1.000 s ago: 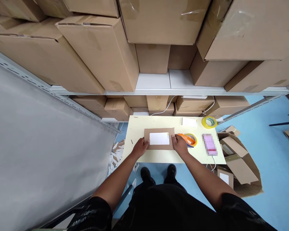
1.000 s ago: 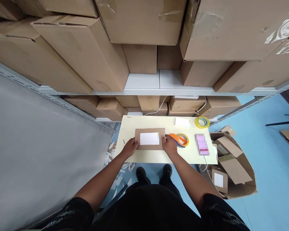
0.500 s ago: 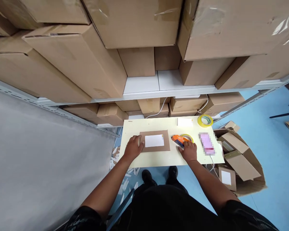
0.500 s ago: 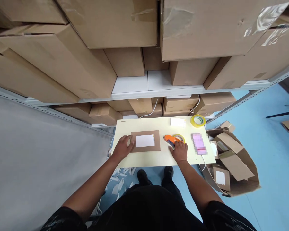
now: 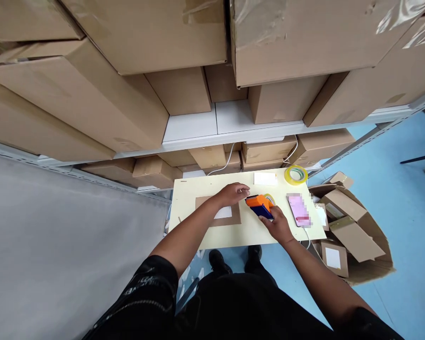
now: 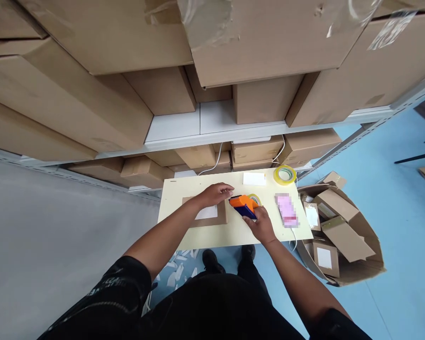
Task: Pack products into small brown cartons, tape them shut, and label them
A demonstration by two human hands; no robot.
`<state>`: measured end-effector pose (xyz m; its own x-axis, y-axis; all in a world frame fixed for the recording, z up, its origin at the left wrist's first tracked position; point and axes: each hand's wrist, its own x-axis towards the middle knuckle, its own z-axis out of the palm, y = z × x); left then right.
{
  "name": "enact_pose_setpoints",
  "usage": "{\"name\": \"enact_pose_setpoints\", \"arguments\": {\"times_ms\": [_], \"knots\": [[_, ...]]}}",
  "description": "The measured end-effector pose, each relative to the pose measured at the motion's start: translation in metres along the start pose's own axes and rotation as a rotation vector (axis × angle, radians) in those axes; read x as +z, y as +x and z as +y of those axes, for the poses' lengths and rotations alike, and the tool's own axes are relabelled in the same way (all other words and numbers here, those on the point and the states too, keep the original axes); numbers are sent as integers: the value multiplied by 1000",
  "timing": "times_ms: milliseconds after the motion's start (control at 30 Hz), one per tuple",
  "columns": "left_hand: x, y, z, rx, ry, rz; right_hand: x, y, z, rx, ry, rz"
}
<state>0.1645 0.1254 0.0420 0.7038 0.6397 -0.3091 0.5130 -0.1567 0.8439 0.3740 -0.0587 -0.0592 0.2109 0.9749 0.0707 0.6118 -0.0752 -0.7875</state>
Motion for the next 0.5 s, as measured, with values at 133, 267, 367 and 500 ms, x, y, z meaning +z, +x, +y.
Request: {"name": "enact_pose_setpoints", "arguments": {"times_ms": [133, 267, 367, 500], "knots": [[-4, 15, 12, -77, -151, -174, -6, -2, -15, 42, 105, -8], [5, 16, 8, -116, -89, -142, -4, -10, -13, 138, 188, -48], [14, 21, 1, -135, 57, -108, 5, -15, -7, 358, 336, -127], [21, 41, -12, -201, 352, -94, 21, -26, 0, 599, 576, -190]]}}
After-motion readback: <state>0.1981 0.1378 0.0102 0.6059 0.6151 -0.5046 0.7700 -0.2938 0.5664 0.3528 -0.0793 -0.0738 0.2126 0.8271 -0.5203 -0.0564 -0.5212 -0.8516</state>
